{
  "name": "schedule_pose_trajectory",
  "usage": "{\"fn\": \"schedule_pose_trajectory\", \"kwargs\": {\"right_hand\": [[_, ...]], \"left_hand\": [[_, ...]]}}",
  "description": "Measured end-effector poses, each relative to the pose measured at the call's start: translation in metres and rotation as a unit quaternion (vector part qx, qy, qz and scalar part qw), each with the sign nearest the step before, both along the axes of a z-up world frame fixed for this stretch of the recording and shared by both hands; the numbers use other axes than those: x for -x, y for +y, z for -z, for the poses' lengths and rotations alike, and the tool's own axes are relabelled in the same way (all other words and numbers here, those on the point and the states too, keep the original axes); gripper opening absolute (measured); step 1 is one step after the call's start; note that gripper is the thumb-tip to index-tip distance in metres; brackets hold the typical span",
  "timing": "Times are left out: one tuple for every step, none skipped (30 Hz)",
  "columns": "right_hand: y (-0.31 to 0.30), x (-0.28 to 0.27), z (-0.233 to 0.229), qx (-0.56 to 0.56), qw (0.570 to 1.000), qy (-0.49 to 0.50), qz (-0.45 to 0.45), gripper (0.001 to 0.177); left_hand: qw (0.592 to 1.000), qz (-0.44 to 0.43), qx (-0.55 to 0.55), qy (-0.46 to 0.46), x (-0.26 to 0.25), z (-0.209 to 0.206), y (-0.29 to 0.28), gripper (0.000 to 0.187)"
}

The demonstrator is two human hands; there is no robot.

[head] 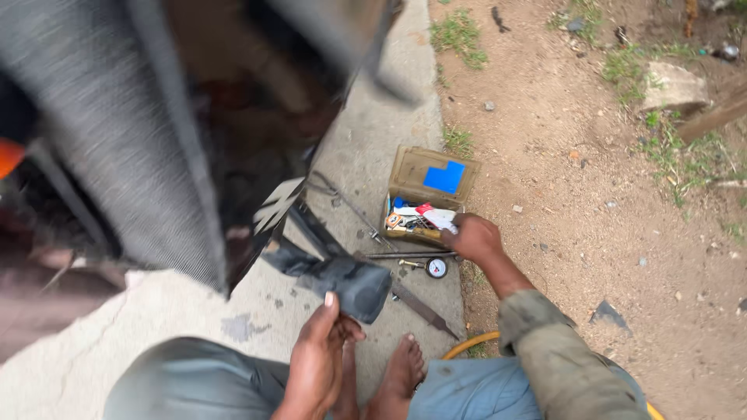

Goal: The person applies adhesive from a tube to a hole in a black rubber inner tube, then spreads the adhesive around the hole before applying a small blue patch.

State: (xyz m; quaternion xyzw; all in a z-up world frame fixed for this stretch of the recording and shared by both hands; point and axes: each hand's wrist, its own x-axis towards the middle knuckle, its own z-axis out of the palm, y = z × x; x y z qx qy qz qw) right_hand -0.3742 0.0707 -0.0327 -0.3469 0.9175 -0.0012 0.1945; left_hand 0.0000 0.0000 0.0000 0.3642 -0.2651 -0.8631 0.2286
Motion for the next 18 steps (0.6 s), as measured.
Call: {"fn": "schedule_pose_trajectory", "kwargs": {"right_hand": [[0.007, -0.005, -0.012, 0.043, 0.999, -0.004, -0.003, 0.048], [0.016, -0.011, -0.025, 0.087, 0.996, -0.008, -0.007, 0.044], [0.023, -0.019, -0.038, 0.145, 0.982, -0.112, 0.054, 0.039], [0.032, -0.029, -0.053, 0.197, 0.950, -0.215, 0.114, 0.034], [0.041, -0.041, -0.068, 0.283, 0.914, -0.279, 0.079, 0.030], [0.048, -0.059, -0.081, 0.363, 0.865, -0.343, 0.045, 0.027], [0.054, -0.082, -0.091, 0.393, 0.837, -0.381, 0.012, 0.032], [0.058, -0.100, -0.105, 0.419, 0.805, -0.419, -0.020, 0.038], [0.063, -0.116, -0.121, 0.402, 0.806, -0.432, -0.052, 0.040], [0.069, -0.131, -0.135, 0.384, 0.805, -0.445, -0.085, 0.041], [0.070, -0.148, -0.145, 0.369, 0.803, -0.454, -0.114, 0.042], [0.066, -0.164, -0.152, 0.362, 0.825, -0.402, -0.161, 0.041], [0.065, -0.176, -0.159, 0.359, 0.844, -0.343, -0.205, 0.040], [0.063, -0.186, -0.165, 0.354, 0.857, -0.282, -0.247, 0.039], [0.063, -0.195, -0.170, 0.347, 0.868, -0.280, -0.219, 0.040], [0.061, -0.204, -0.173, 0.339, 0.878, -0.278, -0.191, 0.041], [0.060, -0.212, -0.177, 0.331, 0.888, -0.274, -0.162, 0.042], [0.061, -0.216, -0.182, 0.320, 0.893, -0.267, -0.168, 0.043]], "left_hand": [[1.000, 0.007, -0.009, 0.013, -0.003, -0.009, 0.001, 0.075], [0.999, 0.014, -0.017, 0.027, -0.004, -0.019, 0.002, 0.074], [0.999, 0.017, -0.022, 0.038, -0.005, -0.031, 0.002, 0.073], [0.999, 0.028, -0.034, 0.030, -0.005, -0.044, 0.003, 0.067], [0.998, 0.032, -0.045, 0.019, -0.007, -0.054, 0.000, 0.061], [0.998, 0.035, -0.056, 0.008, -0.008, -0.063, -0.003, 0.057], [0.997, 0.036, -0.064, 0.022, -0.009, -0.070, -0.005, 0.055], [0.996, 0.038, -0.072, 0.036, -0.011, -0.076, -0.005, 0.053], [0.996, 0.036, -0.068, 0.055, -0.013, -0.078, -0.005, 0.053], [0.995, 0.034, -0.063, 0.075, -0.014, -0.078, -0.005, 0.053], [0.993, 0.039, -0.057, 0.094, -0.017, -0.075, -0.004, 0.053], [0.993, 0.029, -0.058, 0.097, -0.019, -0.071, -0.002, 0.048], [0.993, 0.025, -0.057, 0.102, -0.018, -0.066, 0.000, 0.044], [0.992, 0.021, -0.056, 0.108, -0.019, -0.060, 0.000, 0.039], [0.994, 0.029, -0.043, 0.097, -0.019, -0.054, 0.001, 0.034], [0.995, 0.038, -0.030, 0.086, -0.019, -0.049, 0.003, 0.030], [0.996, 0.047, -0.016, 0.076, -0.017, -0.045, 0.005, 0.026], [0.997, 0.044, -0.017, 0.063, -0.015, -0.041, 0.006, 0.024]]}}
